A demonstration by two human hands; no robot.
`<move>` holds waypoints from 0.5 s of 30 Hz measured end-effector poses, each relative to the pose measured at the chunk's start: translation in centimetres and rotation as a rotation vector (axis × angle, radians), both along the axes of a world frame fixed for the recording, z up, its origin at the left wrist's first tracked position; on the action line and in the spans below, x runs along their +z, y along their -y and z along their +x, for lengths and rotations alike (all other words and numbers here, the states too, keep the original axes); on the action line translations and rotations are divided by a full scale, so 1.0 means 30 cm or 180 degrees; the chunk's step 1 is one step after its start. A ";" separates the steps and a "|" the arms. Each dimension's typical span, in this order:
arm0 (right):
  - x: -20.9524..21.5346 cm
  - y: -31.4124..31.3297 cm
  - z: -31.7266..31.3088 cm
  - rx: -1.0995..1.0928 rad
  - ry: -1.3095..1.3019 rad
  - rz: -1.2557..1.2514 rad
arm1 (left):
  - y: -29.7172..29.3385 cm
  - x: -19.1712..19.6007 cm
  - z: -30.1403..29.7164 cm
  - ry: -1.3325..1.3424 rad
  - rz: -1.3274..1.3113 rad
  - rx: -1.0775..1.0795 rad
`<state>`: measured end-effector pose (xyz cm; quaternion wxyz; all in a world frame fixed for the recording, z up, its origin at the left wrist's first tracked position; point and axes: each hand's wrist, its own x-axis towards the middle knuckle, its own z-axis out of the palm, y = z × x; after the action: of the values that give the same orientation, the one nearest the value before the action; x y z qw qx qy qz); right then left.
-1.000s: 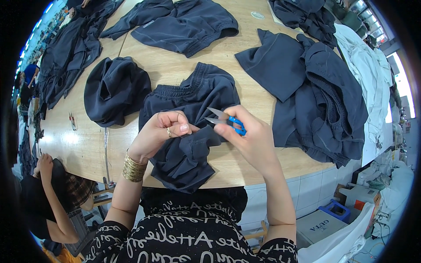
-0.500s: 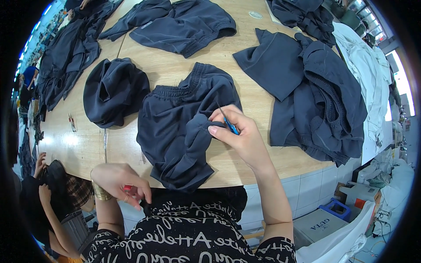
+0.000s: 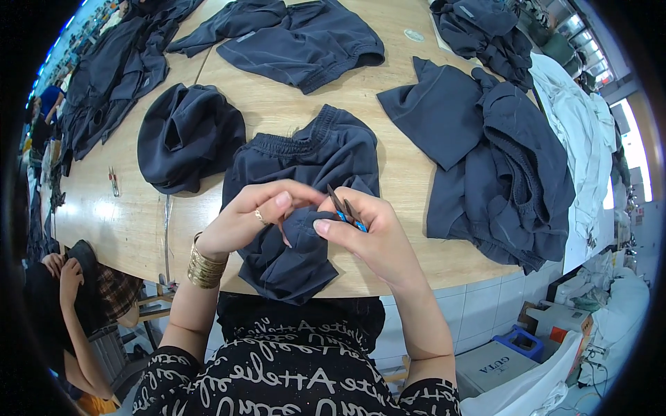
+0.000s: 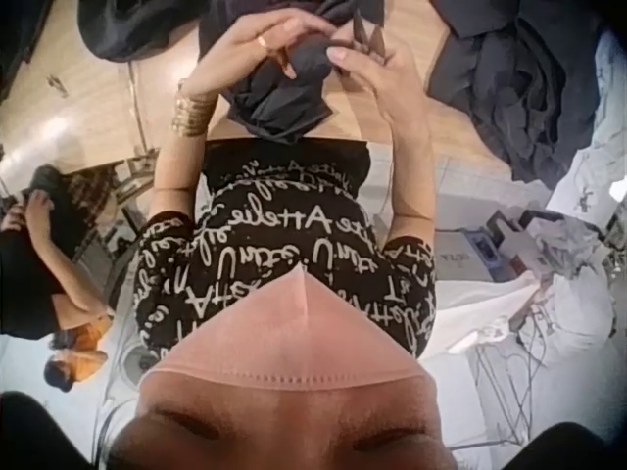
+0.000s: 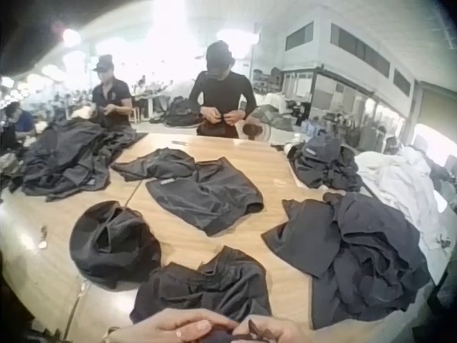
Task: Trimming excess threads from manufactured shorts using thread snips at a garment factory workstation.
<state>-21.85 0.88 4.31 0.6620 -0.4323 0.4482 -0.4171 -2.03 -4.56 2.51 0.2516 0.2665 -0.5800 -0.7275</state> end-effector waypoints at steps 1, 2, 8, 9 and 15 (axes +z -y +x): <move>0.001 -0.004 -0.003 -0.0041 -0.0089 -0.0034 | -0.001 0.012 -0.008 0.0012 0.0005 -0.0046; 0.002 -0.007 -0.007 -0.0083 -0.0174 -0.0068 | 0.000 0.002 -0.010 0.0006 0.0007 -0.0052; 0.027 -0.004 -0.002 -0.0053 -0.0229 0.0027 | -0.015 -0.009 0.016 -0.0009 -0.0154 0.0022; 0.024 -0.002 -0.006 -0.0046 -0.0223 0.0029 | -0.019 -0.001 0.019 -0.0043 -0.0067 0.0006; 0.026 0.000 -0.016 0.0092 -0.0295 -0.0051 | -0.035 0.037 0.021 -0.0065 0.0120 -0.0044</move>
<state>-22.34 0.89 5.10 0.6431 -0.4629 0.4687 -0.3906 -1.39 -3.50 3.61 0.2474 0.2598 -0.5654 -0.7427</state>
